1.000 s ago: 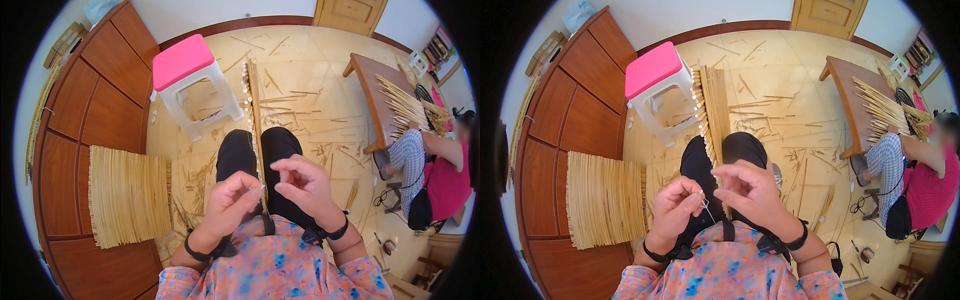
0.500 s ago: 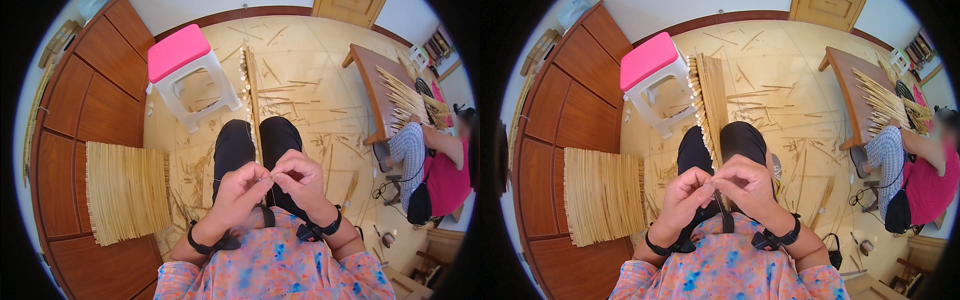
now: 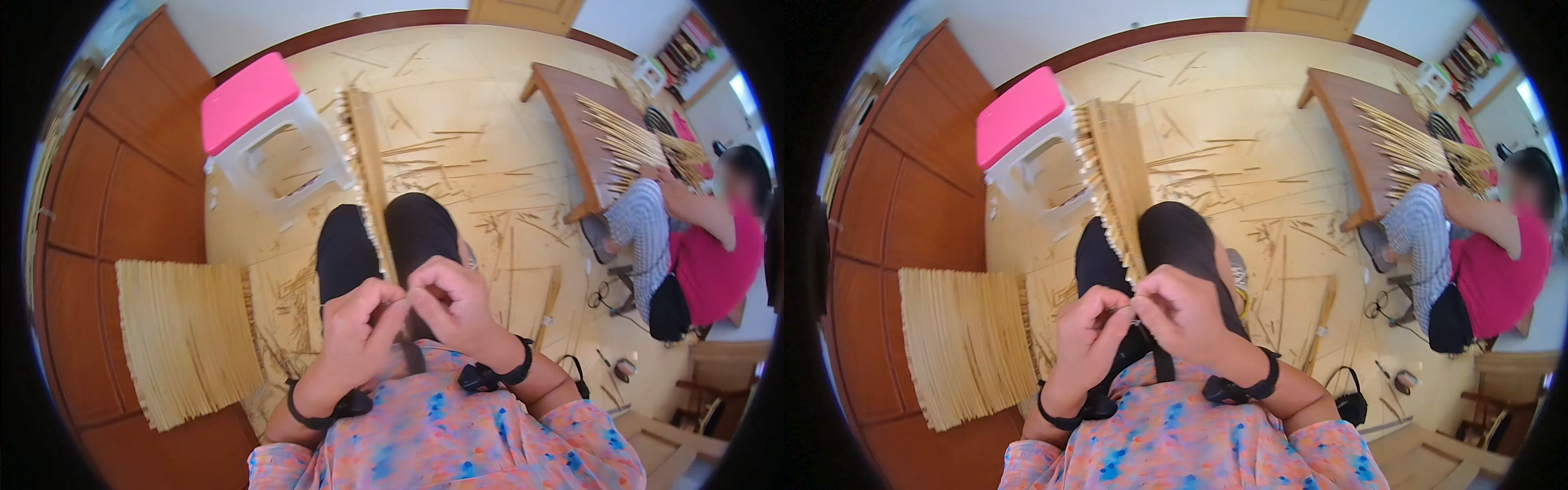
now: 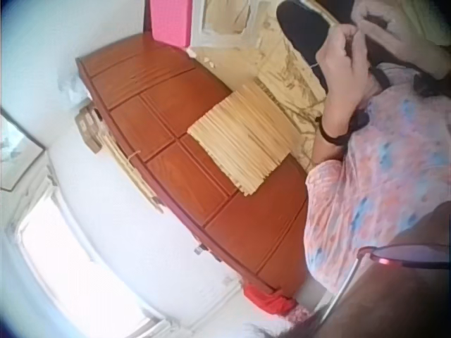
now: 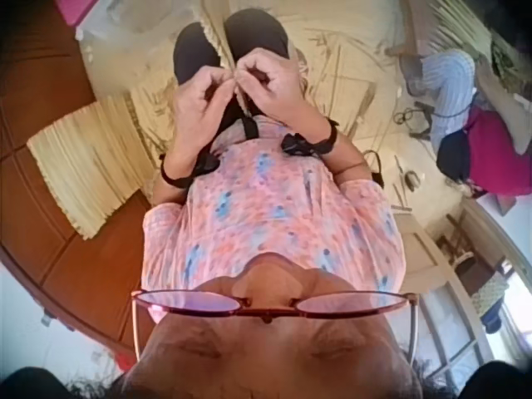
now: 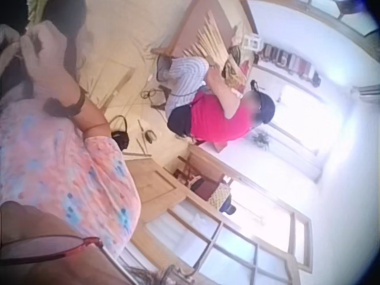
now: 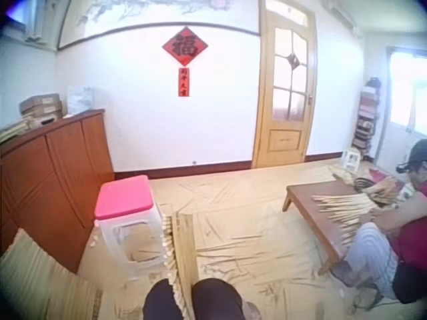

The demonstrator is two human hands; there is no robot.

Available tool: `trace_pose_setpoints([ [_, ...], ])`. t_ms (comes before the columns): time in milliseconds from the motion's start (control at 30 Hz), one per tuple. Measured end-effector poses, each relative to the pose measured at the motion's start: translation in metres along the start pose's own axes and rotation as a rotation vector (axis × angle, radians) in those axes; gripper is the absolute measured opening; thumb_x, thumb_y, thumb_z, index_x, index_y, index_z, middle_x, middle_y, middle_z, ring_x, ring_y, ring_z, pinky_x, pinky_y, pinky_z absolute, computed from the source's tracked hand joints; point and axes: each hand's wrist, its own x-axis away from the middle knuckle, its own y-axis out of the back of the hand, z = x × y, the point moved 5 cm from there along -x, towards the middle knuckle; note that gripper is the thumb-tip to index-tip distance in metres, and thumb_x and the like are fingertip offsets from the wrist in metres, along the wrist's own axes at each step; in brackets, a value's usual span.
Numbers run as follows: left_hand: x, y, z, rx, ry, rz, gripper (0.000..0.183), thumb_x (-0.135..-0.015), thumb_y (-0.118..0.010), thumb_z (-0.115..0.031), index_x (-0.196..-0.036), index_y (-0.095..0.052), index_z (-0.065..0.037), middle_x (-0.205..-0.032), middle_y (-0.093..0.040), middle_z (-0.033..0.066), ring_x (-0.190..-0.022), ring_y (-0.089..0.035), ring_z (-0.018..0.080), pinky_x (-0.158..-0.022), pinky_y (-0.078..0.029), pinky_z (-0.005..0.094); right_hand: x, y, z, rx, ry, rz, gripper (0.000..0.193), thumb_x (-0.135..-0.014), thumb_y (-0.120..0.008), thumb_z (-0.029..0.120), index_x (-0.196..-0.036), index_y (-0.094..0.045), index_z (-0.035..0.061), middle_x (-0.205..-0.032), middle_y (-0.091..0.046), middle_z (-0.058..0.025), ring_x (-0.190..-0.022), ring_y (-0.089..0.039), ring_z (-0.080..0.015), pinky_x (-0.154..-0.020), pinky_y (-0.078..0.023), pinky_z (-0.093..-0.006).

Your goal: The person sits on the floor and weaves thin bamboo strips into a mat using a needle and thread. They repeatedly pass the needle through the strips to secure them, occasionally adjusting the mat and pulling the thread tight.

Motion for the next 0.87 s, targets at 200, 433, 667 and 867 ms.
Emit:
trace_pose_setpoints([
  [200, -0.003, -0.005, -0.006, -0.066, -0.04, 0.037, 0.003, -0.09, -0.064, 0.004, -0.088, -0.062, 0.002, -0.073, -0.062, 0.0016, -0.064, -0.056, 0.0051, -0.057, -0.045, 0.0213, 0.0, 0.003, 0.002, 0.143, 0.091, -0.005, 0.006, -0.089, -0.061, 0.001, -0.083, -0.06, 0.0004, -0.073, -0.056, -0.0089, -0.058, -0.053, -0.0182, -0.052, -0.041, -0.0296],
  [433, -0.001, -0.009, 0.003, 0.089, 0.053, 0.111, 0.002, -0.091, -0.062, 0.003, -0.089, -0.061, 0.001, -0.073, -0.061, 0.0001, -0.065, -0.054, 0.0036, -0.057, -0.043, 0.02, 0.005, 0.001, -0.004, 0.133, 0.032, 0.022, 0.017, -0.095, -0.055, 0.007, -0.079, -0.057, 0.0004, -0.069, -0.054, -0.0093, -0.057, -0.052, -0.0207, -0.053, -0.041, -0.0319],
  [667, 0.004, -0.003, 0.015, 0.207, 0.136, 0.068, 0.004, -0.095, -0.063, -0.002, -0.093, -0.061, 0.0, -0.077, -0.058, -0.0059, -0.066, -0.047, -0.0003, -0.057, -0.037, 0.0172, 0.012, 0.006, -0.029, -0.381, -0.285, 0.0, 0.029, -0.106, -0.047, 0.024, -0.086, -0.052, 0.0037, -0.076, -0.05, -0.0025, -0.057, -0.039, -0.0046, -0.048, -0.031, -0.0216],
  [867, 0.004, -0.003, 0.014, 0.236, 0.147, 0.07, 0.004, -0.097, -0.063, -0.004, -0.095, -0.062, -0.001, -0.078, -0.057, -0.0059, -0.067, -0.047, -0.0003, -0.058, -0.037, 0.017, 0.011, 0.001, -0.017, -0.32, -0.066, 0.067, 0.02, -0.101, -0.061, 0.015, -0.119, -0.06, 0.0073, -0.091, -0.054, 0.0003, -0.071, -0.049, -0.002, -0.058, -0.04, -0.0181],
])
